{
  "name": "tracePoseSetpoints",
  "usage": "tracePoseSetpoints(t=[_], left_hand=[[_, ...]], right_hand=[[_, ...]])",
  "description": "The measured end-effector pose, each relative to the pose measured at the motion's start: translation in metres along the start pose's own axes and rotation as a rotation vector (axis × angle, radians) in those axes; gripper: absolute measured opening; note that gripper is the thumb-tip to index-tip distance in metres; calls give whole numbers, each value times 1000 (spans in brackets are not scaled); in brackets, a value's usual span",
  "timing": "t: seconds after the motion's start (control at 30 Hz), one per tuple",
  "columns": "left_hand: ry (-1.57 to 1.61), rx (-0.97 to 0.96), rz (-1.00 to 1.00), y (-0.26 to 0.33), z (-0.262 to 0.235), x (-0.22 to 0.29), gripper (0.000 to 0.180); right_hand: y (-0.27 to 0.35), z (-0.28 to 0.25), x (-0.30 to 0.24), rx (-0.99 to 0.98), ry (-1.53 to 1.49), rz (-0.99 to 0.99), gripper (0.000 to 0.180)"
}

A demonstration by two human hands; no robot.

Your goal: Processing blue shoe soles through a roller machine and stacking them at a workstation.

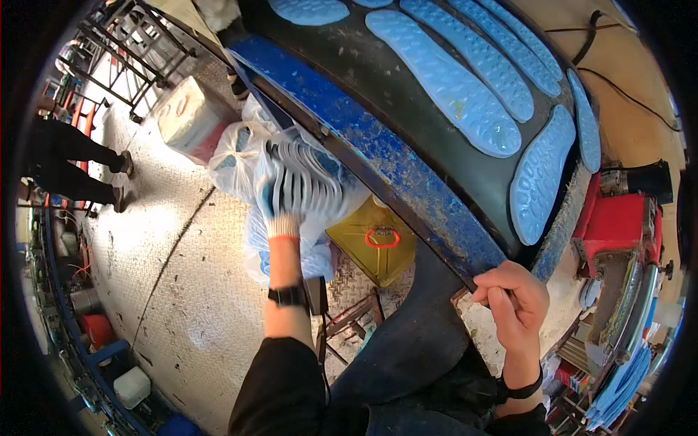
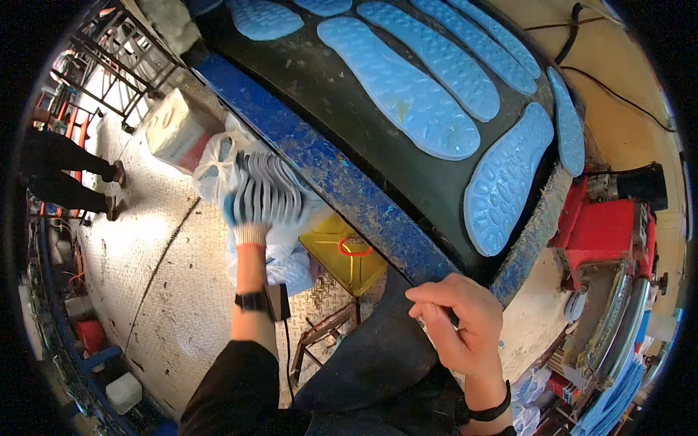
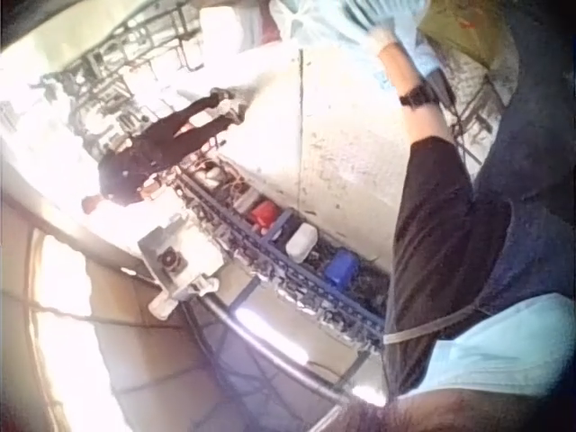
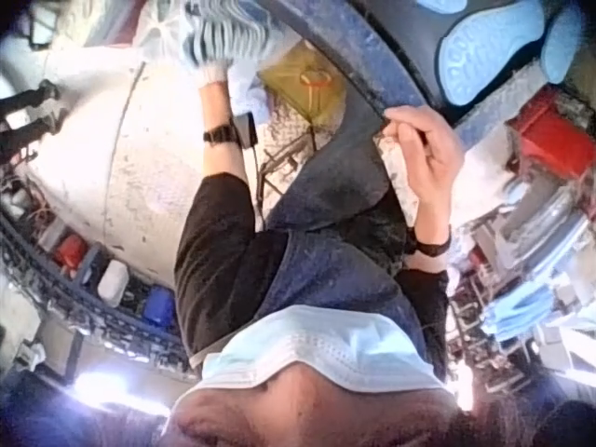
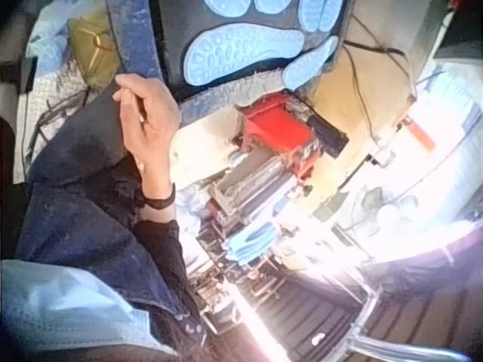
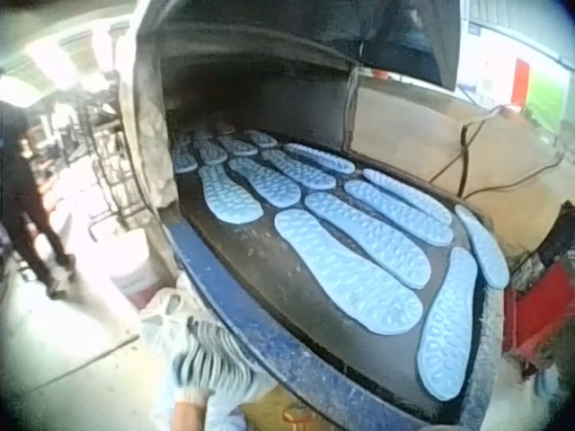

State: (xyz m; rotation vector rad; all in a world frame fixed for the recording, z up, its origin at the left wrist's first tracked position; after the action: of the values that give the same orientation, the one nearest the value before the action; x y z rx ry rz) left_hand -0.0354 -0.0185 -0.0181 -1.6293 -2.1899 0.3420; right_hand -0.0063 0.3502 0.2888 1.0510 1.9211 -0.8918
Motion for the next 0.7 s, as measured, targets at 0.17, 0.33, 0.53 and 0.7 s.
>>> tracePoseSetpoints(t=[0.17,0.33,0.53,0.7], left_hand=[[1262,-163,-503,59,-105,49,53],[2164,-494,-858,93,-244,80,89],[2060,-643,-577,106,-306,150,96],[2294,-731,-514,130,-301,183,89]], right_hand=[[9,1,13,7,-65,32,15],[21,7,-8,-8,-223,46,18],[73,37,-84,-216,-145,-183,57],[107,27,-88,21,-131,-112,62]])
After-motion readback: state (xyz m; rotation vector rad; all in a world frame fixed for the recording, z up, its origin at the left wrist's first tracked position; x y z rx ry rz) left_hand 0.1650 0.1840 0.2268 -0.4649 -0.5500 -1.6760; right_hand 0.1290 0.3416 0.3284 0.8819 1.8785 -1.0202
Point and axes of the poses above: each hand's wrist, its own y-axis away from the middle knuckle, its own z-axis out of the palm, x = y × z, the point moved 1 cm from there along -y, towards the middle knuckle, and after that the axes turned 4 degrees about -z, right-handed, at the moved point
